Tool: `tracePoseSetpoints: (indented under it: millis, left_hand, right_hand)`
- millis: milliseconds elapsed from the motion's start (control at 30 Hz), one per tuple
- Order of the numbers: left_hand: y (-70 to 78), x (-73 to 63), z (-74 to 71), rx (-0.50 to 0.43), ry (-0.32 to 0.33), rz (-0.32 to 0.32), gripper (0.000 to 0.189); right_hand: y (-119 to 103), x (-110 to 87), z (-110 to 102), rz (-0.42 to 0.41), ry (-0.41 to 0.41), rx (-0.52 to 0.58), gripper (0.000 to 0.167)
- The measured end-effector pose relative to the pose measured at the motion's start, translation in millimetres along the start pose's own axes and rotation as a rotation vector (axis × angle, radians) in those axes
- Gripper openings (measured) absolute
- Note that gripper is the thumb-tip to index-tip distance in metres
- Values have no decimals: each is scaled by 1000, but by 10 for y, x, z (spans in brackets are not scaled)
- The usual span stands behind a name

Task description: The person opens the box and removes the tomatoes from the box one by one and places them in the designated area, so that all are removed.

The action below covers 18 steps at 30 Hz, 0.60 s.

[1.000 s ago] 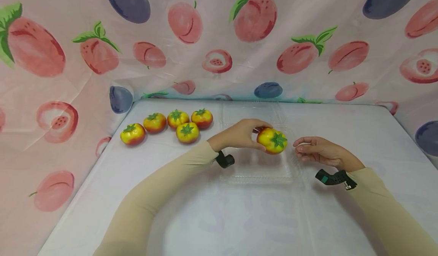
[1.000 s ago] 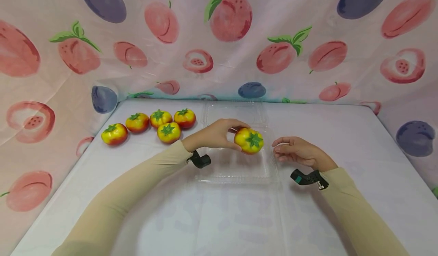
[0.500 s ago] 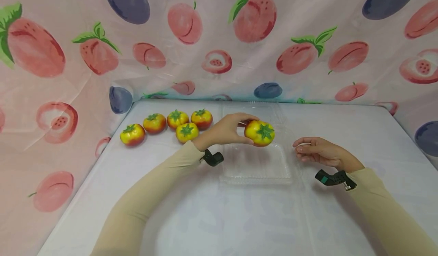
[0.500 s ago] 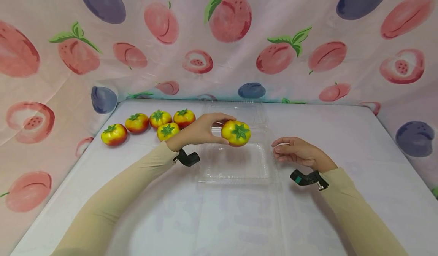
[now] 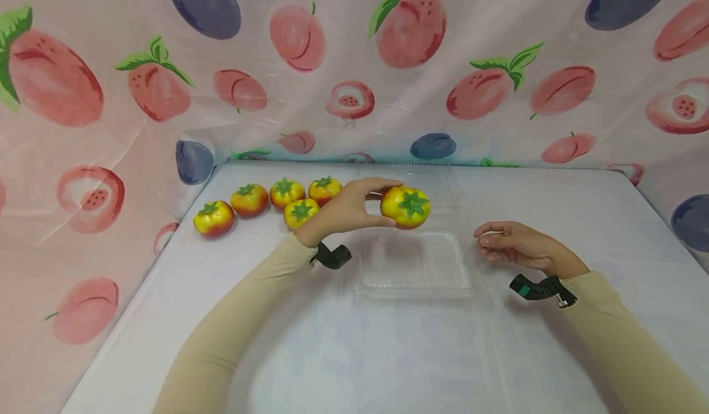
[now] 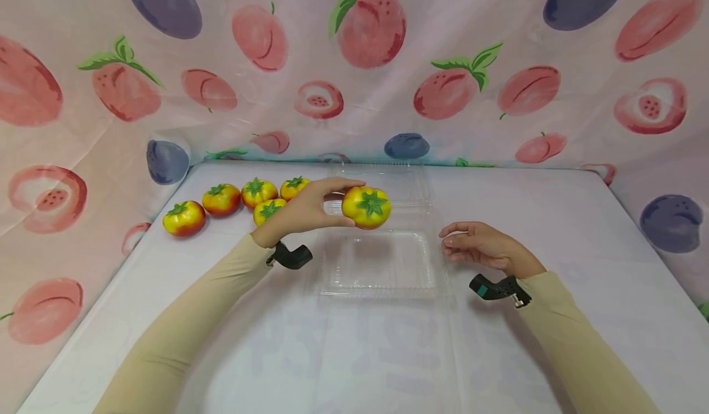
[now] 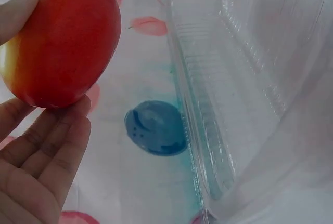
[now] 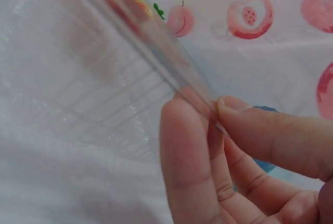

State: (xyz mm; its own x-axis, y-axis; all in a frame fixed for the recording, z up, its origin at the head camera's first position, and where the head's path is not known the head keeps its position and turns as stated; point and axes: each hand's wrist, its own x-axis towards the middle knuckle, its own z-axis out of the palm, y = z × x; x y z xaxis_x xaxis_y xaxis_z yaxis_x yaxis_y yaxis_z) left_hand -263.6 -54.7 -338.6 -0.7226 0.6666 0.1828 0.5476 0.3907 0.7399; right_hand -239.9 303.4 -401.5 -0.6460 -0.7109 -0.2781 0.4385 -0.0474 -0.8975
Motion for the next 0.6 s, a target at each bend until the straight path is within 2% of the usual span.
tracePoseSetpoints:
  millis: [267, 600]
  left_hand:
    - [-57, -134, -98, -8, 60, -17, 66]
    - [-148, -282, -183, -61, 149, -28, 66]
  right_hand:
    - [7, 4, -5, -6, 11, -18, 23]
    - [7, -4, 10, 2, 35, -30, 22]
